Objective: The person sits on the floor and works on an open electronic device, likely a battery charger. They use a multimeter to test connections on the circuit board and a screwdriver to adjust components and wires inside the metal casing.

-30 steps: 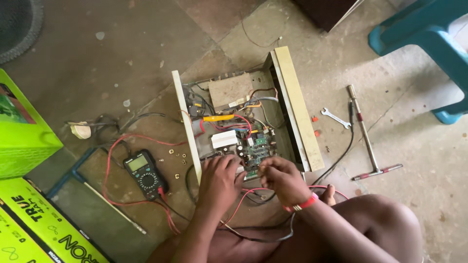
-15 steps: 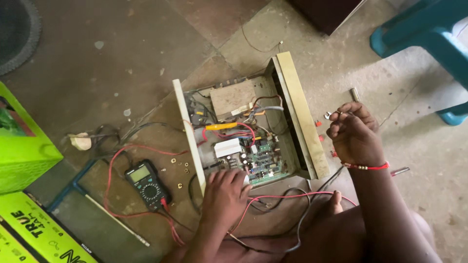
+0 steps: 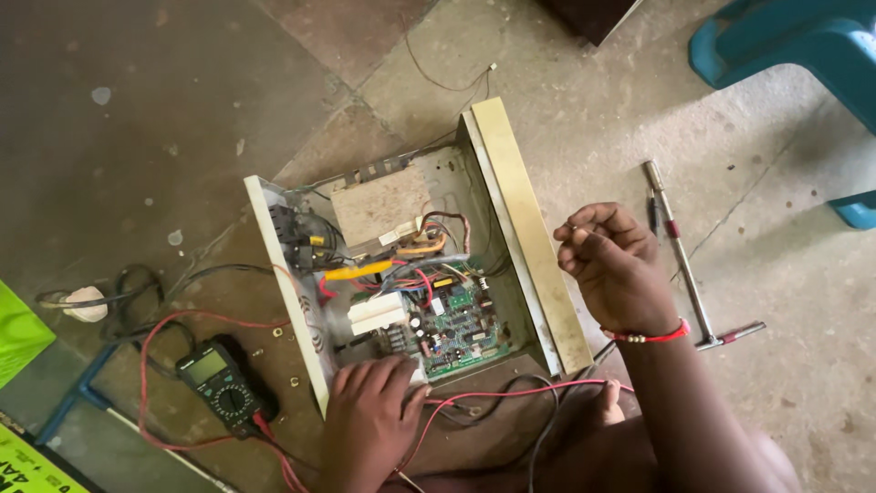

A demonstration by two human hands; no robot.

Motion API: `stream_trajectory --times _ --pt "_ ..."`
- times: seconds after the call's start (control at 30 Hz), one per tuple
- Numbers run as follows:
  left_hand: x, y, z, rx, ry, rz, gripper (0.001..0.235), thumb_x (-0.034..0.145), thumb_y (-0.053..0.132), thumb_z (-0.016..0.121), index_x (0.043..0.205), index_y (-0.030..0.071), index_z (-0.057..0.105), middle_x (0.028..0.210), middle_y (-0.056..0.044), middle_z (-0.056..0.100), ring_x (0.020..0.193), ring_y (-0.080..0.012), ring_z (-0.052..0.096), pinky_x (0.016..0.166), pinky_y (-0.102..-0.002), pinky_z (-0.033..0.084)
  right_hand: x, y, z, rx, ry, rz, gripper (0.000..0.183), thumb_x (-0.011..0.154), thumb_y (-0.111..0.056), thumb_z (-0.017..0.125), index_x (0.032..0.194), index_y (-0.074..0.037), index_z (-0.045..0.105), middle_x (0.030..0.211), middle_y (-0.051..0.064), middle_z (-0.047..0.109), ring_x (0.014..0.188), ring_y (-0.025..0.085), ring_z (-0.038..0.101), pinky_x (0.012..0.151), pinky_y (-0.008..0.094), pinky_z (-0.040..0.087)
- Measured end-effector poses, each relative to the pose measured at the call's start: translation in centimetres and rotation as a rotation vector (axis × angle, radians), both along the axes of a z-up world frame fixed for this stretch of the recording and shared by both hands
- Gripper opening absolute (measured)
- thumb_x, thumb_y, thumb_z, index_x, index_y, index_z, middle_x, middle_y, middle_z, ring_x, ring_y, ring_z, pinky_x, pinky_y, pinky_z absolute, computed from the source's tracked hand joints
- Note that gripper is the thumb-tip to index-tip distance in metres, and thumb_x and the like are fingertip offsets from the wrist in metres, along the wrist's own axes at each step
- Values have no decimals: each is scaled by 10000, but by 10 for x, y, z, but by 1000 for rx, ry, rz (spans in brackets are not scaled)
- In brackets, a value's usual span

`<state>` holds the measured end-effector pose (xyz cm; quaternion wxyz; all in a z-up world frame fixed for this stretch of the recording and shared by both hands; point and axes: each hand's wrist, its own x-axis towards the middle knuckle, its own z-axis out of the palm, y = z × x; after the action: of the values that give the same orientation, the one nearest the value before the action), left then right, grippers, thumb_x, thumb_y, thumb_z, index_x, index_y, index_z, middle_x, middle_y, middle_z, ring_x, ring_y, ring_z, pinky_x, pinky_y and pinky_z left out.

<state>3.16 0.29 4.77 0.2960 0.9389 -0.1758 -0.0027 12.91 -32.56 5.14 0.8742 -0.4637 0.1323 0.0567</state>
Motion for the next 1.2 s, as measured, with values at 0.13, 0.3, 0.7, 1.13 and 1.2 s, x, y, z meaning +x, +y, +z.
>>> stream_trajectory --times 0.13,0.3,0.7,1.13,1.2 --pt "-2 1 3 10 46 -15 407 801 326 783 1100 65 695 1092 -78 708 993 -281 639 890 -450 460 -2 9 2 -390 -20 -17 100 1003 -2 635 1103 6 640 1007 123 726 801 152 690 721 264 563" --pt "-5 7 8 91 87 -115 567 818 386 765 1252 37 652 1074 -89 671 1013 -283 595 915 -472 423 6 34 18 -921 -166 47 136 994 -51 672 1109 19 658 1015 90 735 862 127 713 765 259 578" --pt "-11 13 -4 167 82 -137 628 846 392 731 1346 34 602 1058 -78 632 1031 -263 583 966 -455 421 88 80 22 -1899 -1333 824 170 740 -151 674 904 -161 717 944 8 717 906 209 665 813 367 535" --pt "-34 13 -76 208 -135 -40 570 835 546 656 1238 143 682 1171 -24 694 1043 -195 624 941 -478 424 139 101 -10 -2099 -1068 1502 148 772 -329 687 682 -212 699 707 6 687 763 217 685 840 378 447" --pt "-32 17 -79 231 -196 -74 561 865 573 620 1207 135 704 1119 -25 709 987 -192 628 903 -469 437 141 105 -9 -2126 -1031 1535 140 788 -332 689 704 -220 702 741 12 709 771 224 699 841 386 445"
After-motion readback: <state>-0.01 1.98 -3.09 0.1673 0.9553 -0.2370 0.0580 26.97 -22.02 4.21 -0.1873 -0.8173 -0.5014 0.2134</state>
